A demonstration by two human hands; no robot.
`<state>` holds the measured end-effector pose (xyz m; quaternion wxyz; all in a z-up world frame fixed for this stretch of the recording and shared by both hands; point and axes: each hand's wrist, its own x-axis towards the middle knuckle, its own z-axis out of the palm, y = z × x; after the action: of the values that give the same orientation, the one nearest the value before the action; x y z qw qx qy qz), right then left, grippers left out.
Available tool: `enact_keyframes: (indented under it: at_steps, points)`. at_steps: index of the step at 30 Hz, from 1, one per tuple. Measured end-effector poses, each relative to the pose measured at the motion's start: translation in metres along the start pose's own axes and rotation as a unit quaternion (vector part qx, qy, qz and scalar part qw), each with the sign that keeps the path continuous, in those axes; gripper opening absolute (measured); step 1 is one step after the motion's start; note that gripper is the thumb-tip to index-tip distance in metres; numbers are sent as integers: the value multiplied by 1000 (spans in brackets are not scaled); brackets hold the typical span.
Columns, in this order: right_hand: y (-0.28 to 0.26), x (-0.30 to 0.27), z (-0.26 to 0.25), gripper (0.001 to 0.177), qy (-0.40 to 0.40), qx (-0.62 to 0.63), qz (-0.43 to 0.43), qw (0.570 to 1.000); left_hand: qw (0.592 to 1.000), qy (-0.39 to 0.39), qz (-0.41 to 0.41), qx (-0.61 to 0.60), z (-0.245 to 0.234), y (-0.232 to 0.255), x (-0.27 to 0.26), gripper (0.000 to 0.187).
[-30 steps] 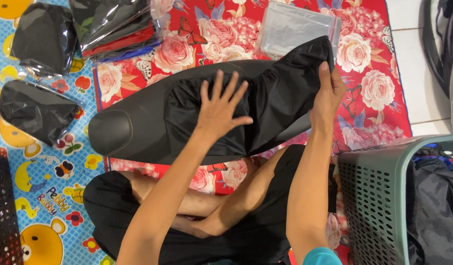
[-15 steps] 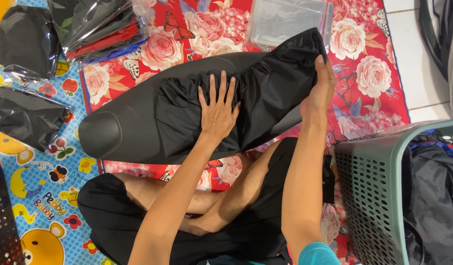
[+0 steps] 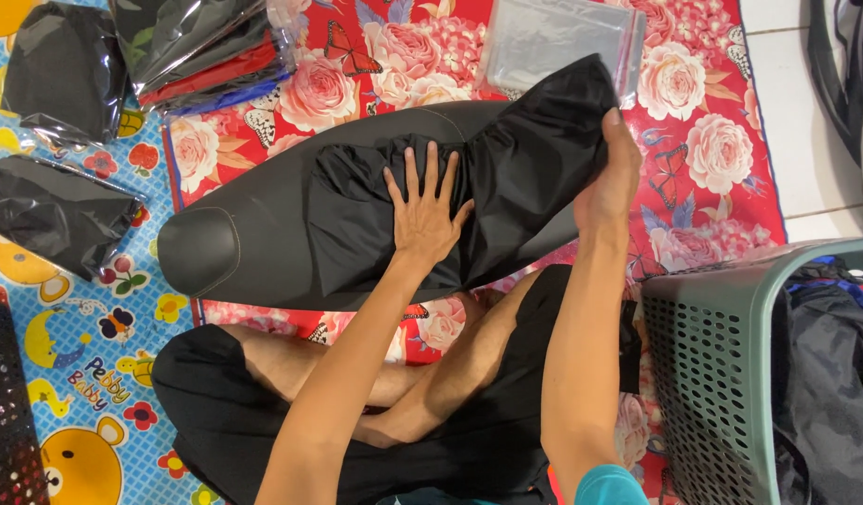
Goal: The person folds a black motorcycle seat cover by first stretching the elastic edges over the seat, then removing it and folding the fabric into a compact rectangular shape by hand.
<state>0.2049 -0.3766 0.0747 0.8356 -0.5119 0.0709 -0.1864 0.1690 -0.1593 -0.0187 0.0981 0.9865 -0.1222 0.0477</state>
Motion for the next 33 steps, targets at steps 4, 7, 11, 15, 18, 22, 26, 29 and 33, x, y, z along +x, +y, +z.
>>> enact_keyframes:
  at_steps: [4, 7, 11, 15, 18, 22, 26, 29, 33]
  points:
    - [-19, -34, 53, 30, -16, -40, -34, 999, 997, -54, -9, 55, -5, 3, -2, 74]
    - [37, -49, 39, 26, 6, -186, -35, 982, 997, -51, -1, 65, -9, 3, -3, 80]
    - [11, -101, 130, 40, -109, -258, -65, 958, 990, -50, 10, 129, 11, -11, -7, 92]
    - [56, -121, 167, 40, -99, -441, -221, 864, 988, -66, 118, 76, -28, -40, -17, 74]
    - [69, -131, 166, 42, -106, -504, -261, 817, 988, 3, 140, -70, -80, -74, -43, 55]
    - [92, -149, 174, 43, -160, -558, -302, 756, 861, 186, -165, -443, -107, -113, -59, 37]
    - [76, -188, 202, 40, -188, -630, -292, 694, 641, 60, -340, -686, -104, -140, -45, 64]
    - [83, -199, 183, 51, -232, -665, -324, 632, 760, -31, -350, -546, -108, -139, -29, 63]
    - [63, -211, 133, 94, -213, -753, -246, 572, 745, -17, -359, -561, -76, -151, -18, 50]
